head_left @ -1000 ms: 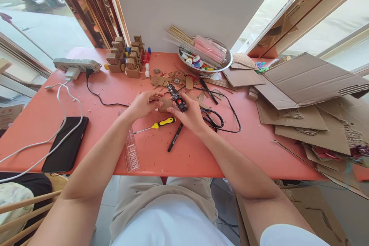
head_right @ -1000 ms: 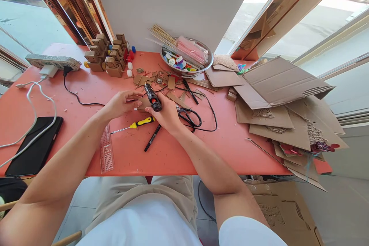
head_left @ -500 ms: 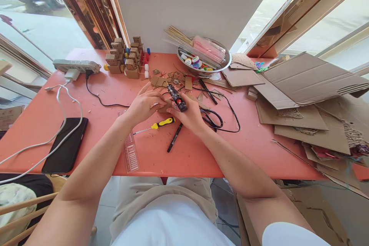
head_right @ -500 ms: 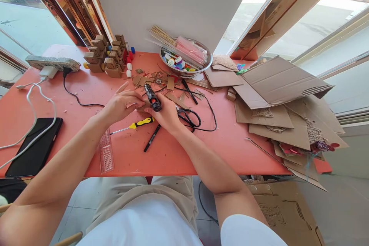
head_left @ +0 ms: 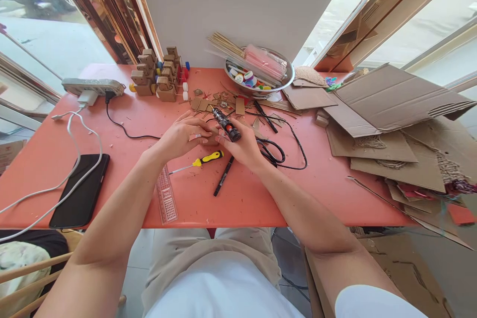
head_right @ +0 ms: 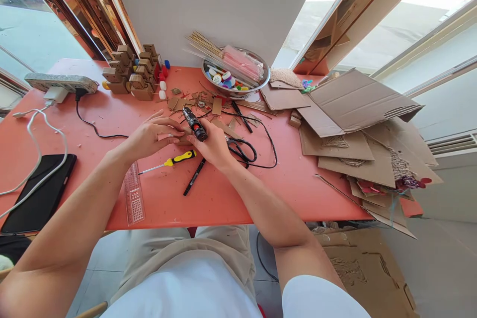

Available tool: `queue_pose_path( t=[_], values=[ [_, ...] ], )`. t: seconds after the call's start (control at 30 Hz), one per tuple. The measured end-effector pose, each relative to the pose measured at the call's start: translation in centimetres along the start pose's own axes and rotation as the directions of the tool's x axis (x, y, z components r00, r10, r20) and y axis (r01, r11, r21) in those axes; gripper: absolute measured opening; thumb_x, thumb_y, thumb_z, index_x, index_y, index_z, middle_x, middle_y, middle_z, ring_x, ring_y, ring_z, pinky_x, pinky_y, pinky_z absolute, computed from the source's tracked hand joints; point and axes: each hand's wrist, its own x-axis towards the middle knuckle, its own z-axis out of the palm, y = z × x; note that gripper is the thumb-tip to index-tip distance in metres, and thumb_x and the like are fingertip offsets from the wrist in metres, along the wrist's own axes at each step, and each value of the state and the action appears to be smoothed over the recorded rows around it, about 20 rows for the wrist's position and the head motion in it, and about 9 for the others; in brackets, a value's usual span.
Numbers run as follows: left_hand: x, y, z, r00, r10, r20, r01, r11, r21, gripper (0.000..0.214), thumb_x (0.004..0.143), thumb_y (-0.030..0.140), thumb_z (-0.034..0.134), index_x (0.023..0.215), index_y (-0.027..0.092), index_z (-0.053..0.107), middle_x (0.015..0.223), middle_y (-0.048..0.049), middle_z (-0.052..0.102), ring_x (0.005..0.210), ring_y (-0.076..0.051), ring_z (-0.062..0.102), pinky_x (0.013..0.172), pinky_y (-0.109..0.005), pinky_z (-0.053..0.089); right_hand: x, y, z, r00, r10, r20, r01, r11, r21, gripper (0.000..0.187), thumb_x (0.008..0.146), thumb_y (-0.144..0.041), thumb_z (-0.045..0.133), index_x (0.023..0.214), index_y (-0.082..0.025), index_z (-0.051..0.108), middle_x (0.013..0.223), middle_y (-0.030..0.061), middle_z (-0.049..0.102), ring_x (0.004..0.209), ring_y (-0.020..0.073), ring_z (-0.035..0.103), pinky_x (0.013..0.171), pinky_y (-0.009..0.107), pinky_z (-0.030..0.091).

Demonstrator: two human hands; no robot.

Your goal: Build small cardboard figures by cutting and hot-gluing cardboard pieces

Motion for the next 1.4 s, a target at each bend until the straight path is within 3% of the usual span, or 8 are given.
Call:
queue_pose_path(
  t=[0.2,0.37,0.5,0.7,0.9,1.1,1.3,1.4],
  values=[
    [0.0,0.2,-0.4,0.999,-0.036,0.023,0.036,0.999,0.007,0.019,0.094,0.031,0.067,0.099,0.03,0.086,0.123,-0.0049,0.085,0.114,-0.027,0.078,0.125,-0.057,0.046,-0.2,-0.6,-1.5,0.999,-0.02,-0.027,0.016,0.989,-0.149,0.023,0.086,-0.041,0.068,0.079,-0.028,0.05,0.081,0.0023,0.07,0.077,0.0227,0.062,0.074,0.032,0.047],
    [0.1,0.1,-0.2,0.998,-0.049,0.026,0.049,0.999,0.009,0.023,0.096,0.032,0.064,0.095,0.03,0.087,0.122,-0.0053,0.085,0.113,-0.026,0.077,0.122,-0.053,0.048,0.1,-0.4,-6.3,0.991,0.017,-0.13,-0.073,0.896,-0.438,0.026,0.083,-0.035,0.071,0.075,-0.029,0.047,0.076,0.0042,0.068,0.075,0.0262,0.062,0.068,0.033,0.038],
    [0.1,0.1,0.2,0.998,-0.065,-0.004,0.065,0.998,0.026,0.029,0.1,0.034,0.059,0.091,0.031,0.087,0.119,-0.0024,0.086,0.111,-0.023,0.077,0.13,-0.055,0.04,0.4,1.3,-10.1,0.989,0.141,-0.035,-0.136,0.812,-0.567,0.035,0.072,-0.028,0.081,0.072,-0.029,0.046,0.076,0.0054,0.067,0.078,0.0305,0.065,0.07,0.036,0.04],
    [-0.1,0.0,0.7,0.995,-0.072,-0.071,0.074,0.997,0.022,0.023,0.098,0.039,0.065,0.092,0.033,0.086,0.111,-0.0008,0.087,0.108,-0.022,0.079,0.134,-0.056,0.035,0.4,4.1,-12.0,0.99,0.112,0.088,-0.043,0.825,-0.563,0.038,0.066,-0.023,0.085,0.07,-0.03,0.048,0.071,0.0011,0.065,0.076,0.028,0.065,0.069,0.036,0.045],
    [-0.1,0.0,1.0,0.992,-0.077,-0.101,0.079,0.997,0.014,0.021,0.096,0.039,0.067,0.09,0.034,0.086,0.108,0.0004,0.087,0.107,-0.022,0.078,0.135,-0.056,0.034,0.0,5.1,-12.6,0.99,0.141,-0.019,-0.127,0.814,-0.567,0.039,0.061,-0.02,0.089,0.073,-0.03,0.053,0.082,0.0051,0.071,0.086,0.0316,0.069,0.073,0.04,0.052],
    [-0.2,-0.2,1.0,0.991,-0.096,-0.094,0.097,0.995,0.01,0.021,0.095,0.04,0.067,0.088,0.034,0.086,0.107,0.0,0.087,0.104,-0.023,0.078,0.137,-0.064,0.025,-0.7,6.7,-16.2,0.981,0.161,-0.105,-0.192,0.775,-0.603,0.033,0.062,-0.027,0.091,0.086,-0.029,0.068,0.089,0.0074,0.075,0.086,0.032,0.07,0.067,0.04,0.054],
    [-0.1,-0.3,0.8,0.992,-0.096,-0.076,0.097,0.995,0.009,0.02,0.094,0.035,0.067,0.092,0.035,0.087,0.111,-0.0011,0.087,0.107,-0.025,0.078,0.137,-0.068,0.022,-2.7,4.9,-17.4,0.97,0.192,-0.152,-0.244,0.819,-0.519,0.034,0.066,-0.04,0.091,0.088,-0.029,0.067,0.088,0.0066,0.076,0.078,0.0289,0.07,0.063,0.038,0.053],
    [-0.1,-0.3,0.8,0.993,-0.093,-0.07,0.094,0.996,0.009,0.021,0.095,0.039,0.067,0.09,0.035,0.087,0.109,-0.001,0.087,0.107,-0.025,0.078,0.137,-0.067,0.022,-4.6,3.4,-16.6,0.983,0.174,-0.061,-0.181,0.859,-0.479,0.022,0.073,-0.039,0.083,0.086,-0.03,0.068,0.085,0.004,0.077,0.075,0.027,0.071,0.064,0.036,0.053]
  ],
)
